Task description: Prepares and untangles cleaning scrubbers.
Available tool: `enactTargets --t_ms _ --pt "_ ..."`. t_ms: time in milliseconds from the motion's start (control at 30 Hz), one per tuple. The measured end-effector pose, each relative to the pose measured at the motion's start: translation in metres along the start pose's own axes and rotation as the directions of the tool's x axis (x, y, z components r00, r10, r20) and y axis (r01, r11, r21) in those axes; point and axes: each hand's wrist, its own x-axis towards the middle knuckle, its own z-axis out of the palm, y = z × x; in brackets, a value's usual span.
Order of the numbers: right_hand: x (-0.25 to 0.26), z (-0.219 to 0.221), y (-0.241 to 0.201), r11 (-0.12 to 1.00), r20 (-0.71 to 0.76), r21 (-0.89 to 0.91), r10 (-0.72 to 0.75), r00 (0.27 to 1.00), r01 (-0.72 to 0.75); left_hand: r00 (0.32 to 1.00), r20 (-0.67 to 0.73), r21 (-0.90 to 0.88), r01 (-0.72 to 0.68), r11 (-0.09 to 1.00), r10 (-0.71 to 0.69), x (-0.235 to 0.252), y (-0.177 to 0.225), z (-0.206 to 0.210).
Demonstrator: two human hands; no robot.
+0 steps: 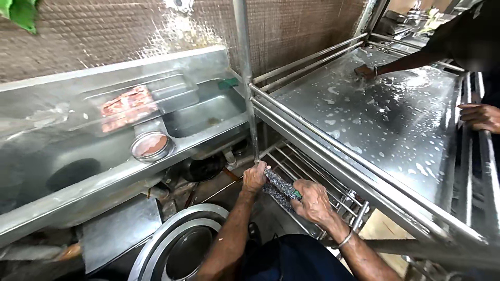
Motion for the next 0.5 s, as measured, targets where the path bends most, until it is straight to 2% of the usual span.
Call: enactTargets --t_ms 100,233,400,500 --pt "-0.006 0.002 0.000 0.998 -0.067 -0.023 -0.056 0.996 0.055 0.998 0.049 -0.033 0.051 0.998 -0.049 -0.003 0.000 0.010" --pt "-0.014 -0.004 0.002 0.999 -0.036 -0.012 -0.044 0.998 0.044 0.992 0.101 -0.070 0.082 0.994 -0.075 -0.006 0.000 0.020" --pt "-0.021 -0.010 0.009 0.996 -0.099 -0.032 -0.080 0.992 0.077 0.978 0.175 -0.067 0.130 0.989 -0.116 -0.004 -0.003 0.028" --pt "-0.028 -0.015 0.012 0.996 -0.108 -0.033 -0.081 0.991 0.078 0.982 0.146 -0.079 0.134 0.988 -0.121 -0.006 -0.004 0.036"
